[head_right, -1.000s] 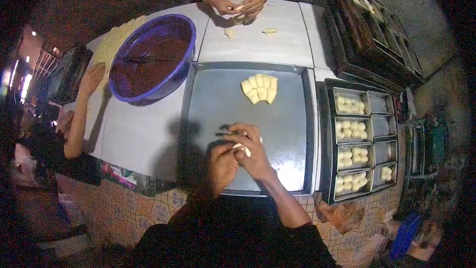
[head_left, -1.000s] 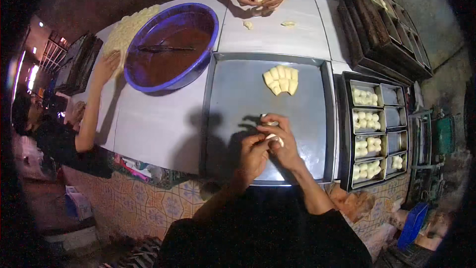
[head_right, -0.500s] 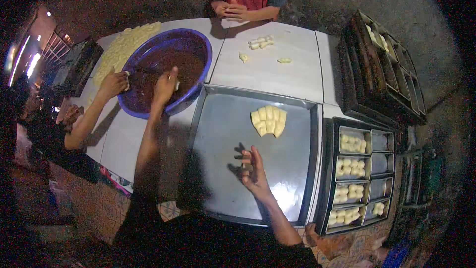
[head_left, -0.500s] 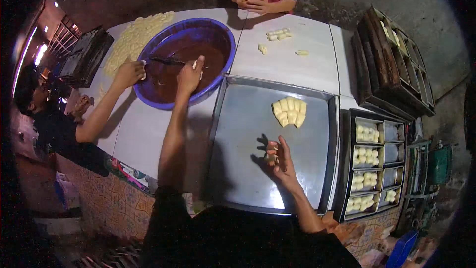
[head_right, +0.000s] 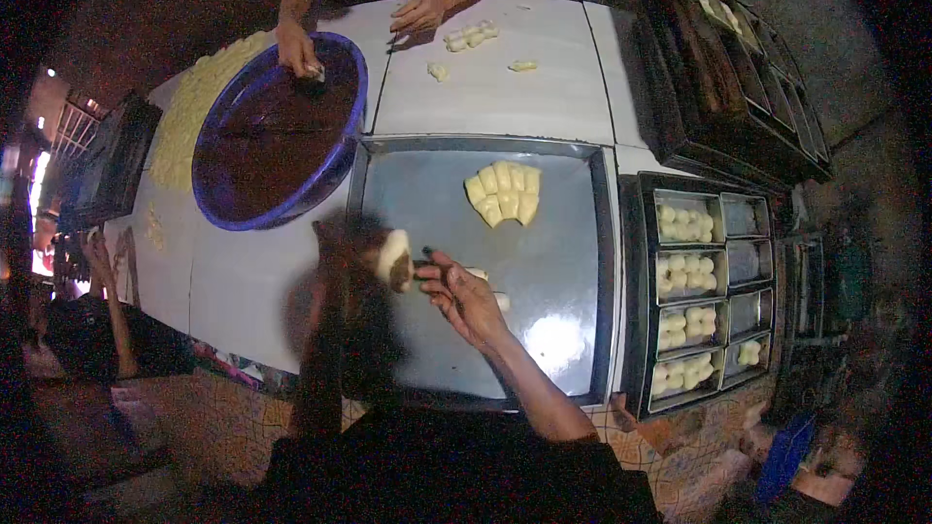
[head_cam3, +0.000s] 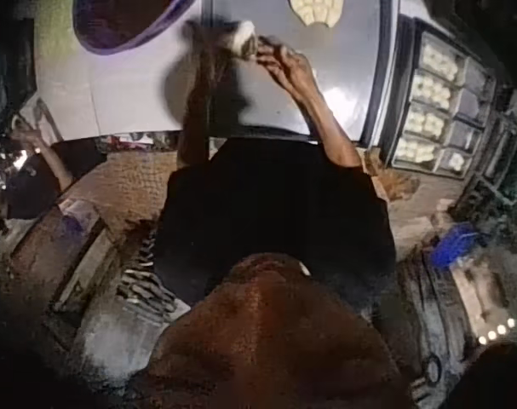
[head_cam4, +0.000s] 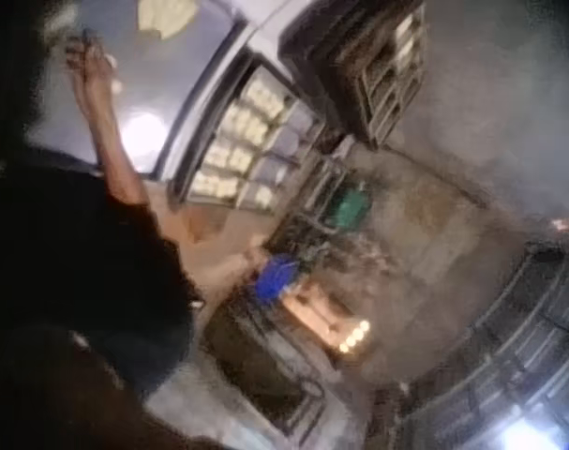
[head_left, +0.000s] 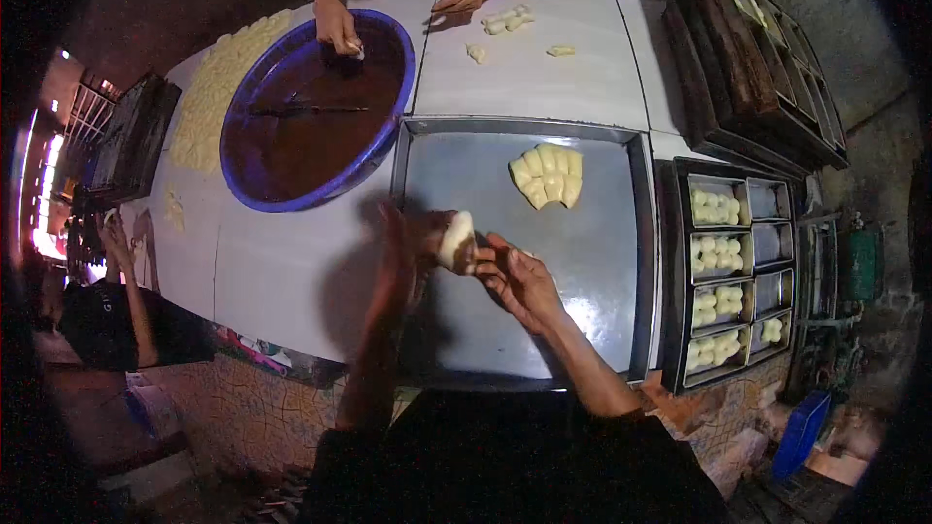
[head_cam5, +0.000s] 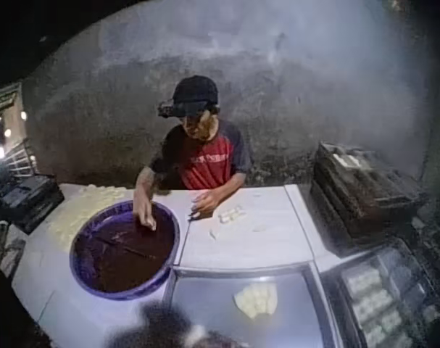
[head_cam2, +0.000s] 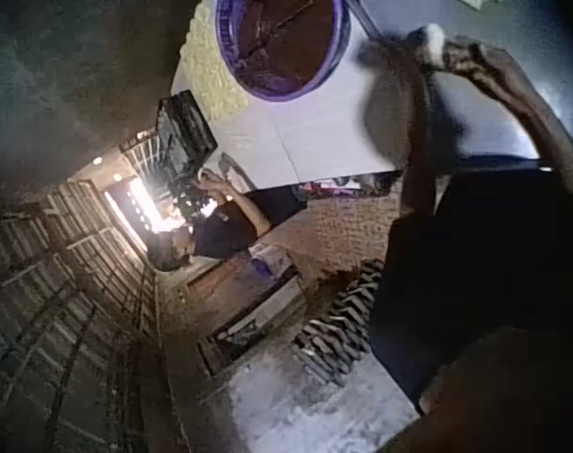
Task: The person fills and shapes dough pieces with chocolate paste by hand, placing them onto metal trays and into baking tins. The person then transports baking trays across the room and arranges dough pastries onto a tray.
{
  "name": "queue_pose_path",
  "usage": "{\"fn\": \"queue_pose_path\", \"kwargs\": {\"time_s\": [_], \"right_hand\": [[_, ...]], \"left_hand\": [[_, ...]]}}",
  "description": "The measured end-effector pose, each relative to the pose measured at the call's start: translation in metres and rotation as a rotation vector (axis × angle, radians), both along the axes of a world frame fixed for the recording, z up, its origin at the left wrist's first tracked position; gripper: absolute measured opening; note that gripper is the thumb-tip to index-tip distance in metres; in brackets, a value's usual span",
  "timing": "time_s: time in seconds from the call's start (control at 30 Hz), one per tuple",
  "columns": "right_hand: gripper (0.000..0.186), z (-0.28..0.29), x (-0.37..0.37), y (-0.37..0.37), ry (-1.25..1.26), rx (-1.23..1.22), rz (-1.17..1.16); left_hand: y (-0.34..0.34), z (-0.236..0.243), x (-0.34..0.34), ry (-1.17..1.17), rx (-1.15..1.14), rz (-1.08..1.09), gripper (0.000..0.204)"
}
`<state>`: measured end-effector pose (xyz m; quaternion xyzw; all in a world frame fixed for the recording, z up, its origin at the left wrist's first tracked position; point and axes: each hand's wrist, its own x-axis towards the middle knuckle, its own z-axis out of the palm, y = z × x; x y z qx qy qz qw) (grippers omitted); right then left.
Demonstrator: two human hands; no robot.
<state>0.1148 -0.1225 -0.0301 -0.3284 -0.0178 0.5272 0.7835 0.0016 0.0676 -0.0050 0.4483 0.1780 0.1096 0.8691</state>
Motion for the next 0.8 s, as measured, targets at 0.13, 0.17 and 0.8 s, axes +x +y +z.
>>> {"fn": "queue_pose_path", "kwargs": {"time_s": [0.13,0.17,0.8], "right_hand": [[0.015,0.002,-0.021,-0.015,-0.121,-0.317,-0.019],[0.017,0.002,-0.024,-0.021,-0.527,-0.351,-0.082],[0.027,0.045,-0.012,-0.095,-1.299,-0.171,0.001]], "left_hand": [[-0.097,0.013,0.006,0.280,-0.032,0.320,0.060],[-0.107,0.016,0.007,0.328,0.017,0.322,0.056],[-0.165,-0.005,-0.011,0.054,0.367,0.119,0.015]]}}
